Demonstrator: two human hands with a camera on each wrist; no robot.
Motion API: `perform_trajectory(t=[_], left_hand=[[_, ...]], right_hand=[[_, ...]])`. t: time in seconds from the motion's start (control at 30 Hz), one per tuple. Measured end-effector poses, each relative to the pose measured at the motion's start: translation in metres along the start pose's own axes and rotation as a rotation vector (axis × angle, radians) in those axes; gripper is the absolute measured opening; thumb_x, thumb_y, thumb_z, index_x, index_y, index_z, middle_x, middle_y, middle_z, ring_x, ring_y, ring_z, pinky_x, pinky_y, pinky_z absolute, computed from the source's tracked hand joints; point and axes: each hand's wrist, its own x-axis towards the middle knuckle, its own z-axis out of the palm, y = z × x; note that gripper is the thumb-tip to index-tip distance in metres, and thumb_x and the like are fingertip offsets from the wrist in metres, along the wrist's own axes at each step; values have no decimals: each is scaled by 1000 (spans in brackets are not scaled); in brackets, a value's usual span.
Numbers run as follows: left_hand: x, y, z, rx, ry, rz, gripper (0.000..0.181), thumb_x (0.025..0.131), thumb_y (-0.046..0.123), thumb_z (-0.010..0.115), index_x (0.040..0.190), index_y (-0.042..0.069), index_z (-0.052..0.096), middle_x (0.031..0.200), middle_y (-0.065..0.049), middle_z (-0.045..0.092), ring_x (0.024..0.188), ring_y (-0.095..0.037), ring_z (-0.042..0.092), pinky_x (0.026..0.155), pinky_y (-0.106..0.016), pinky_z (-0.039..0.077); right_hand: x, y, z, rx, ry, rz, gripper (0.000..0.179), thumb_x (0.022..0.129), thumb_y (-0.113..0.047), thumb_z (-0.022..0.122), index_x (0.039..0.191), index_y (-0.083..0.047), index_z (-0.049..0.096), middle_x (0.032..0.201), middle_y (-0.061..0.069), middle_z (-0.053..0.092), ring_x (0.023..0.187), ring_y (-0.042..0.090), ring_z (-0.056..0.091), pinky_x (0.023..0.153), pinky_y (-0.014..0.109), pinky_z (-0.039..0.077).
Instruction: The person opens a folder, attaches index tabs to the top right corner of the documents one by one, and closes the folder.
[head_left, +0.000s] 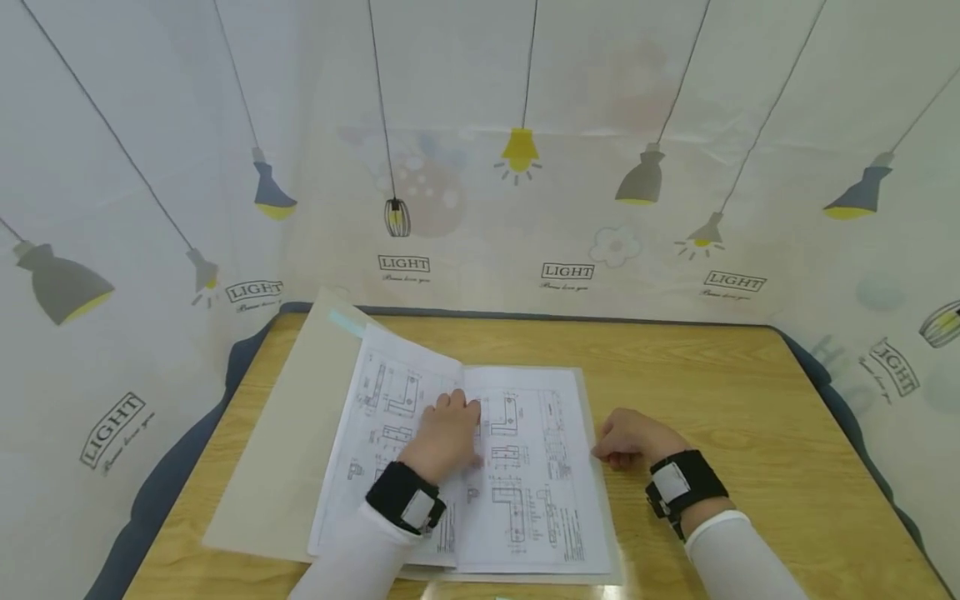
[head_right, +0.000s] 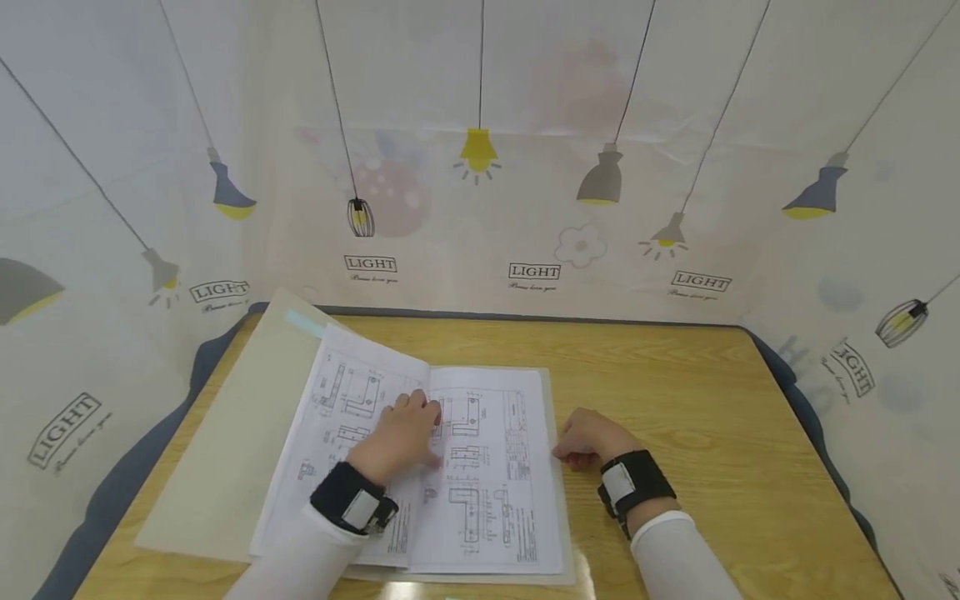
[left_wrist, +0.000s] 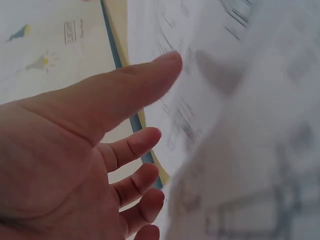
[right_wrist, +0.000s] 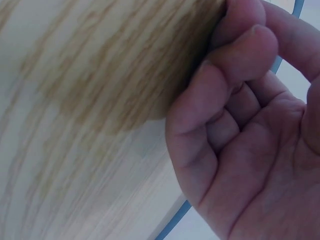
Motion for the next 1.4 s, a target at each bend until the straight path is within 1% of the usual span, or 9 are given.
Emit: perform_trajectory(t=[0.13,0.23,0.33,0.43,0.63,0.87,1.0,1.27,1.4], left_hand=[[-2,-15,8,-45,-16,-24,57,63,41,85,105,12,59,95,-5,47,84,-22,42,73,-38,41],[-4,-23,15,-85,-41,-56,59,61,49,84,101,16,57,94,-4,47,82,-21,42,71,-36,41],[-4,-29,20,-121,-52,-80,63,59,53,83,101,17,54,95,-4,46,82,-21,42,72,-35,41],[-4,-32,22,-121,-48,-83,67,56,57,82,100,16,53,94,-5,46,82,-21,42,73,-35,41],[-3,-35,24,-108,-54,-85,70,54,61,80,99,16,52,92,-4,46,81,-21,42,74,-34,41],[1,-35,24,-175,-94,-110,71,52,58,81,102,17,53,94,-3,46,83,-21,43,74,-33,42],[2,-35,24,-182,-113,-123,72,51,58,82,104,17,53,94,-3,46,83,-21,44,74,-33,43],[2,-33,22,-176,-102,-90,72,55,56,82,107,15,53,95,-4,47,84,-21,43,76,-33,42],[1,-32,21,-195,-99,-99,71,56,53,83,107,14,53,96,-4,46,84,-21,43,75,-33,42]], right_hand=[[-1,1,-1,4,-3,-17,20,81,-14,69,65,-4,64,55,3,60,49,12,51,47,21,38],[0,2,-1,-3,3,-41,20,80,-14,69,63,-4,64,54,3,60,48,12,51,46,20,37],[2,2,0,-14,13,-51,21,79,-14,69,62,-4,64,53,2,60,48,12,51,46,20,37],[4,3,1,-33,12,-46,22,81,-15,69,62,-5,64,54,2,59,48,12,51,47,21,39],[7,4,3,-60,2,-33,22,83,-16,68,62,-7,65,55,0,59,50,11,52,48,21,41],[6,5,2,-52,7,-46,23,83,-16,67,62,-6,65,55,1,57,50,12,51,48,22,40],[3,5,4,-42,15,-73,25,83,-15,67,60,-5,64,53,1,56,49,12,49,47,22,39],[-4,4,7,-71,77,-102,24,82,-13,66,60,-5,63,54,1,55,49,13,48,47,23,38],[-9,1,11,-125,138,-140,28,81,-10,63,54,-7,57,50,-1,48,46,12,42,45,22,32]])
